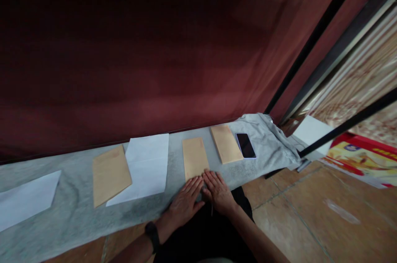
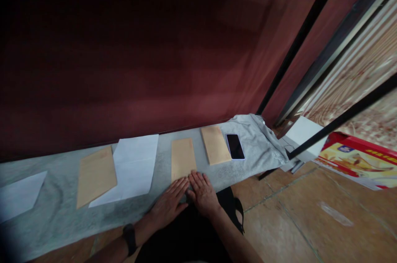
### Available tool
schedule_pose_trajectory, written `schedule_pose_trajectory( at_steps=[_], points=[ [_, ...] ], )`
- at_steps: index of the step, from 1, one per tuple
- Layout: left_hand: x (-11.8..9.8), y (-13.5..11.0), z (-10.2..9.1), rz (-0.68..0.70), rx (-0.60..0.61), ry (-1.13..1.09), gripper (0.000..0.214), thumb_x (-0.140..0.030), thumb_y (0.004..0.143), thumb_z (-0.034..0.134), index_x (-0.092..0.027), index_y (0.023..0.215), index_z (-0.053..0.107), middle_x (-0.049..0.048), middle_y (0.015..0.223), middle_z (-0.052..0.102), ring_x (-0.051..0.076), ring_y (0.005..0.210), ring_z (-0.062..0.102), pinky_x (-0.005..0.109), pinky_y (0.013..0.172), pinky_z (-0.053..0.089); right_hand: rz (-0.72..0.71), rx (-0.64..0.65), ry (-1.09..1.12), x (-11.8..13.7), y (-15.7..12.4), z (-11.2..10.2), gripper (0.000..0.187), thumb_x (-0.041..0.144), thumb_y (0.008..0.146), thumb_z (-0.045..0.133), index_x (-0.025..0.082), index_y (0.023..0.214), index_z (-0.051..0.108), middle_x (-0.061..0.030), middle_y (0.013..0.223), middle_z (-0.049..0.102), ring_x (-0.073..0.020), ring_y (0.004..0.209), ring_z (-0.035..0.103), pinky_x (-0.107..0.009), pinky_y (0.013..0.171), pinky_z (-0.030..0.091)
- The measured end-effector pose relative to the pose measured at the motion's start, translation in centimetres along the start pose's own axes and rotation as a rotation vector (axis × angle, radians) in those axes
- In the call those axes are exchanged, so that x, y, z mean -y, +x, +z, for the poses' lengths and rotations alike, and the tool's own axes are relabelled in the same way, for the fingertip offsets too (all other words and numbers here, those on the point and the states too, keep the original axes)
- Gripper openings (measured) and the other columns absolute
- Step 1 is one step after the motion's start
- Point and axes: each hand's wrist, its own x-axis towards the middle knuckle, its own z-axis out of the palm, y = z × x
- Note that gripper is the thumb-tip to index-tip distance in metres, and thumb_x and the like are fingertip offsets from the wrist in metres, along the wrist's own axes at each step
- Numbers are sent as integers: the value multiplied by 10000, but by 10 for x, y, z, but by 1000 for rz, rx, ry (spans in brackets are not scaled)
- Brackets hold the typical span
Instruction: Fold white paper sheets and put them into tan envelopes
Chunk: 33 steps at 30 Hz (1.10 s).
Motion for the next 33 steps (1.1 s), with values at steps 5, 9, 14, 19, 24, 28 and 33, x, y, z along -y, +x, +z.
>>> schedule_pose_trajectory(
  at_steps=[5,9,14,19,24,28,33],
  points=[
    [-3,-9,19,-188,-121,21,547,-360,1011,426,-172,1521,363,134,1544,453,258,1443,404,459,1157,408,76,-72,-5,14,-23,-4,512,339,1025,478,205,1515,415,-91,1511,502,-253,1389,472,-465,1180,351],
    [-9,1,32,-508,-230,16,479,-223,984,376,-107,1442,455,175,1527,458,277,1403,457,442,1110,453,162,-71,48,19,-12,-5,439,303,1015,491,228,1447,495,-68,1453,567,-248,1357,493,-483,1180,340],
    [-9,32,6,-801,-217,-87,450,-222,939,471,-103,1371,506,185,1439,526,255,1267,575,356,1032,490,246,-94,109,24,5,-7,381,185,967,513,230,1340,571,-72,1332,631,-231,1235,564,-445,1121,386],
    [14,56,-27,-985,-19,-227,375,-267,919,539,-105,1258,539,128,1042,704,243,984,686,326,873,512,367,-114,139,27,18,-8,340,90,888,532,221,1174,662,-71,1210,675,-224,1120,604,-380,999,443],
    [25,57,-29,-1051,-14,-396,142,-238,892,554,-158,1008,573,77,903,704,228,916,700,294,793,508,421,-111,172,27,23,-8,343,77,851,549,229,1124,690,-55,1157,691,-225,1051,616,-362,938,448],
    [18,54,-26,-1052,-125,-379,65,-224,858,583,-207,884,527,45,829,677,234,874,702,308,763,508,434,-129,207,25,24,-8,347,63,850,529,224,1103,703,-69,1130,695,-239,1047,612,-370,934,458],
    [12,57,-24,-1196,-362,-927,160,-205,806,632,-223,841,477,-40,653,624,158,507,639,278,553,509,487,-265,455,22,21,-4,314,106,865,505,212,1096,688,-82,1105,687,-239,1068,613,-389,991,470]
  ],
)
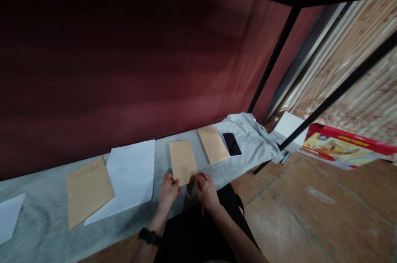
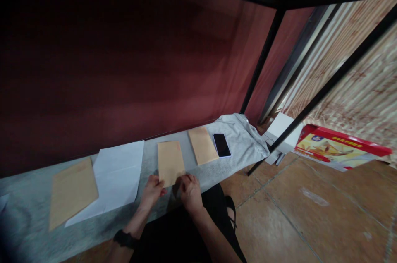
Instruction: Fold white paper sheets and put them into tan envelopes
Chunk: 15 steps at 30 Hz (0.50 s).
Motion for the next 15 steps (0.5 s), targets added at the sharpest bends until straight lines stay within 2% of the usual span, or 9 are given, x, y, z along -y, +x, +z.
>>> schedule_pose_trajectory(
  at_steps=[2,4,6,8,10,15],
  points=[
    [-2,-2,1,-47,15,-236,232,-238,768,686,-216,868,477,-39,695,652,147,481,638,284,537,533,147,-99,206,-3,-2,-2,266,212,889,526,198,1117,664,-87,1080,685,-238,1037,631,-391,964,496],
    [-7,-7,3,-7,28,-375,331,-297,719,750,-209,911,494,-29,736,678,157,524,671,296,564,562,361,-142,454,-4,-4,-5,281,371,894,565,182,1081,657,-85,1000,695,-233,916,662,-379,856,540],
    [-13,-15,10,52,66,-464,412,-349,676,790,-201,941,511,-13,765,701,166,559,690,298,581,575,535,-66,716,-2,-4,-9,380,528,855,615,173,981,669,-72,892,701,-217,780,665,-352,731,556],
    [-21,-23,24,95,121,-502,432,-377,674,792,-197,952,514,4,795,720,165,578,697,295,592,582,596,27,908,2,0,-14,465,626,786,672,172,885,678,-57,812,700,-200,714,655,-321,660,548],
    [-30,-29,44,119,193,-485,398,-373,708,769,-197,953,510,13,811,726,163,599,704,297,612,588,579,28,962,5,9,-21,509,672,720,716,174,815,680,-45,754,699,-185,683,650,-284,614,528],
    [-49,-24,100,184,295,-424,314,-361,756,717,-206,933,509,-7,756,697,151,563,678,264,544,556,616,-144,841,-16,42,-45,512,682,635,747,184,667,635,-28,601,678,-164,542,626,-247,493,466]
  ],
)
